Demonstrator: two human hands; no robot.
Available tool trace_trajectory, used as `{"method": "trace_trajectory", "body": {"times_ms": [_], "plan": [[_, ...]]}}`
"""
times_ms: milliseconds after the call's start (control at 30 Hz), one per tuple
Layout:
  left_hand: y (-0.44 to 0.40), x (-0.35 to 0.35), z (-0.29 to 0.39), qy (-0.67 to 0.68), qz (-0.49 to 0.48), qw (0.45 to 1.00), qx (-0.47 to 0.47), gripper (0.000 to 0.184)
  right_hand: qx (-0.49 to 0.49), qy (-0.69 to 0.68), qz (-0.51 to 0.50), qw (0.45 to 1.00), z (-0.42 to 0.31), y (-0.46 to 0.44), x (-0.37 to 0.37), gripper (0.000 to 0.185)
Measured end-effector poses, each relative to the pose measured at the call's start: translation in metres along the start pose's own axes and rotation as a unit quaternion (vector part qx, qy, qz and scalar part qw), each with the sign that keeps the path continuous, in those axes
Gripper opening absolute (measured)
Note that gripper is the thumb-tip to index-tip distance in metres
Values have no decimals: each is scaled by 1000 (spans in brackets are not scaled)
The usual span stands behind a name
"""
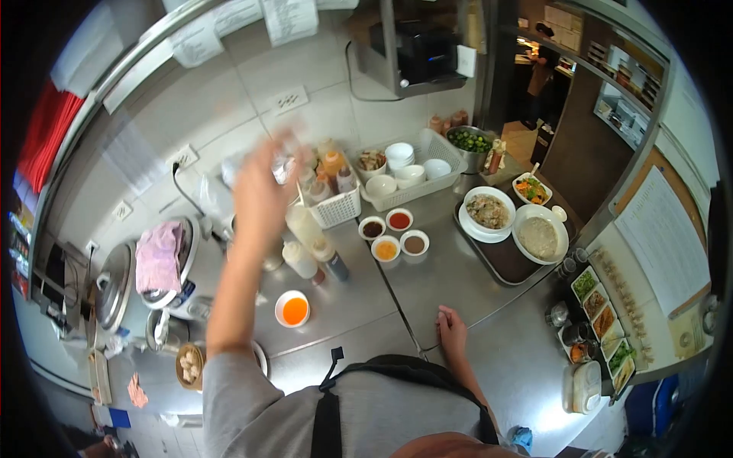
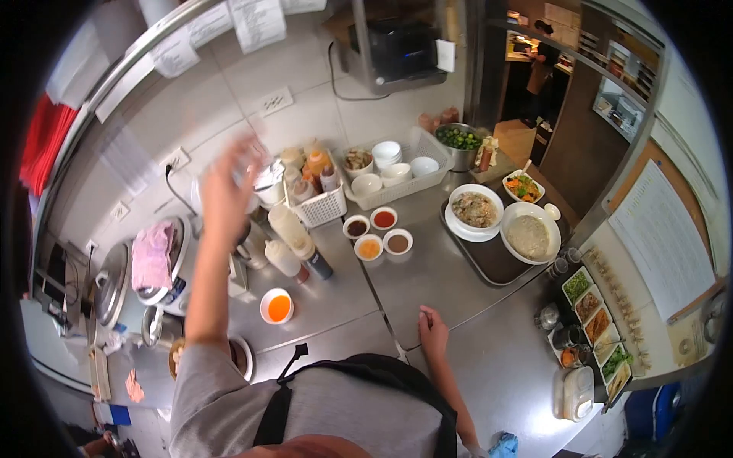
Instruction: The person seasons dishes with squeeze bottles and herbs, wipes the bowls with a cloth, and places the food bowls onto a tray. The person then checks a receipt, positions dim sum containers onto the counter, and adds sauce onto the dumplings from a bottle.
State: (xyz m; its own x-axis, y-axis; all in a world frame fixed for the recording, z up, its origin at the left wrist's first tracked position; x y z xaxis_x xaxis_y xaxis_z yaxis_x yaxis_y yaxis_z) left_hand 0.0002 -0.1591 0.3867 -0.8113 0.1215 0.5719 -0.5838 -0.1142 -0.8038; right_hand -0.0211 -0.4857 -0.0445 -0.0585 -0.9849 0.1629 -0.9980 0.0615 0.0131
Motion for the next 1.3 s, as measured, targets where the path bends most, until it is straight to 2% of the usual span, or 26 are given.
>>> {"method": "trace_trajectory", "body": {"times_ms": [33, 67, 100, 133, 200, 333, 400, 467, 533, 600, 667, 733, 800, 833, 867, 933, 967, 1000, 1100, 1233, 1300], "plan": [[54, -8, -2, 139, -156, 975, 74, 22, 9, -13, -19, 1000, 0, -3, -6, 18], [103, -18, 0, 214, -277, 935, 60, 22, 15, -21, -49, 998, 0, -7, -15, 18], [152, -26, 14, 337, -314, 883, 85, 21, 18, -23, -93, 995, -2, -10, -23, 18], [220, -52, 4, 445, -405, 771, 211, 18, 5, -6, -146, 989, -6, -12, -37, 17], [316, -53, -2, 362, -514, 691, 356, 22, -28, 13, -257, 966, -16, -4, -75, 20], [475, -23, -43, 264, -421, 716, 491, 37, -69, 33, -461, 884, -47, 39, -162, 26], [543, 10, -69, 228, -377, 715, 542, 42, -83, 56, -573, 814, -45, 67, -204, 24], [572, 63, -94, 251, -449, 566, 645, 40, -92, 65, -645, 755, -42, 95, -238, 24], [616, 110, -135, 240, -359, 547, 717, 37, -97, 62, -691, 713, -43, 122, -272, 27], [631, 159, -184, 109, -219, 601, 761, 35, -101, 54, -696, 708, -46, 140, -308, 32], [630, 193, -232, 64, -11, 598, 799, 34, -105, 50, -689, 716, -48, 154, -346, 39], [623, 204, -277, 73, 71, 617, 781, 42, -109, 53, -667, 735, -50, 164, -382, 46], [625, 202, -324, 126, 153, 604, 772, 53, -154, 39, -645, 747, -60, 178, -409, 51], [620, 203, -341, 149, 172, 580, 782, 61, -175, 32, -633, 753, -61, 184, -420, 53], [617, 206, -353, 206, 235, 544, 779, 75, -176, 33, -620, 764, -63, 188, -428, 53], [611, 209, -371, 199, 312, 512, 775, 90, -180, 34, -590, 786, -56, 193, -442, 52], [606, 213, -379, 202, 240, 547, 776, 94, -175, 39, -591, 786, -52, 193, -445, 52], [602, 212, -387, 217, 166, 576, 770, 89, -171, 44, -591, 787, -49, 193, -447, 52], [599, 217, -388, 247, 140, 587, 758, 75, -181, 45, -588, 787, -44, 190, -442, 52], [608, 212, -385, 275, 103, 583, 758, 72, -175, 53, -564, 805, -41, 187, -418, 50], [604, 211, -373, 263, 134, 569, 768, 73, -183, 46, -539, 821, -35, 185, -400, 49]]}}
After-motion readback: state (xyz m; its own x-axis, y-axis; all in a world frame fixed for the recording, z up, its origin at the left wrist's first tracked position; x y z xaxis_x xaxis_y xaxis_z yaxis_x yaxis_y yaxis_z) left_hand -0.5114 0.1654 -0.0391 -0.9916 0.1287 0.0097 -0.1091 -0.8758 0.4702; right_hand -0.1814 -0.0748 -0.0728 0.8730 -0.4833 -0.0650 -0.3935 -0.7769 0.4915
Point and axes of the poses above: each hand's wrist, its own y-axis away from the middle knuckle, its own x-axis out of the back of the hand, z = x × y, the point moved 4 cm from there along -y, towards the middle knuckle, and after that the axes turned 4 degrees about -y, right-handed, at the moved point
